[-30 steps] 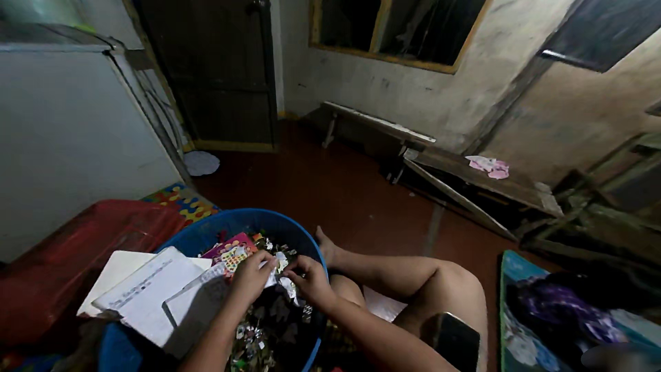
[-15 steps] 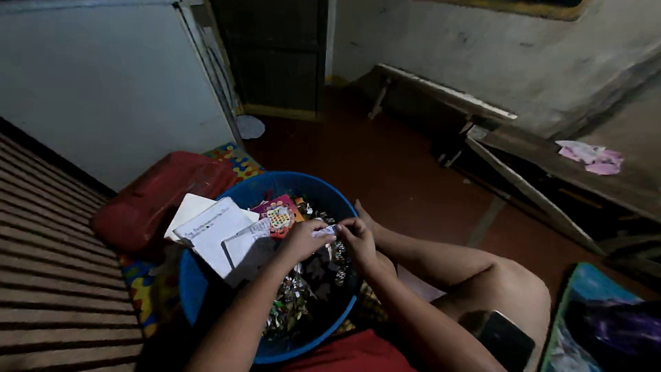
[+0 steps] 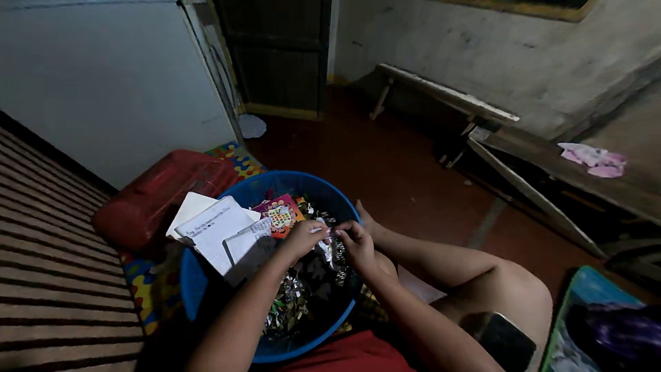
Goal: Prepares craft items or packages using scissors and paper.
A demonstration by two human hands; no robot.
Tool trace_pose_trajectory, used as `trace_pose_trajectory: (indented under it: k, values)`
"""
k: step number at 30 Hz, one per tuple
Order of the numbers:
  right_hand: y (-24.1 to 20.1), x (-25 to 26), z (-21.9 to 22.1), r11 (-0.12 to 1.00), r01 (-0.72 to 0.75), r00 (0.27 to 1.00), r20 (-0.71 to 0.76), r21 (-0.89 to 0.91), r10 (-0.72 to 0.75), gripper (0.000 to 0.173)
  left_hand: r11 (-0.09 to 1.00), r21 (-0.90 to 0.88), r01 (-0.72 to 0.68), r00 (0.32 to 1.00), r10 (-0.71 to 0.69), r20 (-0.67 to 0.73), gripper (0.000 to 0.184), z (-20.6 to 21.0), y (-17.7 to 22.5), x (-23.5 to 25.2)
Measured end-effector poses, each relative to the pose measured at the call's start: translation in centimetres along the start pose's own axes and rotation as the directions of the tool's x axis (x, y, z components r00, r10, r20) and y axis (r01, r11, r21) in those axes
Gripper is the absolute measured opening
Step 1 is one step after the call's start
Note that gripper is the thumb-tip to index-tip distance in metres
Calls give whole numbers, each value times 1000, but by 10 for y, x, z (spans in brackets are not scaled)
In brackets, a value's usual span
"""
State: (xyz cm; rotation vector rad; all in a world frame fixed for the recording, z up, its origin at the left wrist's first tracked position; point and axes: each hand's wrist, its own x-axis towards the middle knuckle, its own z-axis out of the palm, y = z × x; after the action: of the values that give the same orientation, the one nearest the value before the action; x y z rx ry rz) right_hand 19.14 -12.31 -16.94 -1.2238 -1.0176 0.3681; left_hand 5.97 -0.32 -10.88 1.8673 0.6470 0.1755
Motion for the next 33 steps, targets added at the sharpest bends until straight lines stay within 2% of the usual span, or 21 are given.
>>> trace_pose_trajectory:
  k: [4,6,9,11,13,14,16,18,21,25,26,29,33]
  values:
    - [-2,-1,-3,1000,3,994,-105,28,0,7,986,-141,84,991,-98,-94,27,-7,-7,3]
    - [-2,1,-6,997,-55,994,-88,45,59,9,989,-117,94,984,-111,-141,29,-18,-15,6]
    - [-4,4,-6,973,-187,973,111,-136,202,19,981,159,108,985,-84,-147,34,-28,-14,7]
    - [-9,9,-3,920,-248,918,228,-304,324,30,912,387,140,990,-123,-69,50,-28,-10,7]
    - [-10,11,-1,900,-259,905,238,-350,353,33,853,501,144,987,-162,-8,45,-22,-7,5]
    - [-10,11,-1,905,-249,914,226,-344,337,32,840,521,153,982,-186,12,40,-20,-5,5]
    - [-9,9,-2,923,-227,926,225,-311,303,30,828,534,169,977,-212,20,41,-16,0,4]
    - [-8,7,-3,943,-209,931,242,-258,272,27,839,525,144,986,-167,-4,36,-12,5,2]
    - [-6,6,-1,962,-241,912,309,-131,271,23,863,489,129,990,-137,-19,51,-4,11,0]
    - [-2,7,-1,960,-279,873,423,26,243,45,948,311,67,998,-59,-37,50,4,8,-2]
    - [-2,7,-1,958,-283,876,418,38,242,46,962,268,41,999,-35,-29,49,7,7,-2]
    - [-3,6,-1,955,-283,917,316,86,243,37,982,176,-62,998,63,-2,49,10,4,-1]
    - [3,6,-4,944,-269,949,220,194,225,31,984,121,-128,987,138,-80,51,0,0,0]
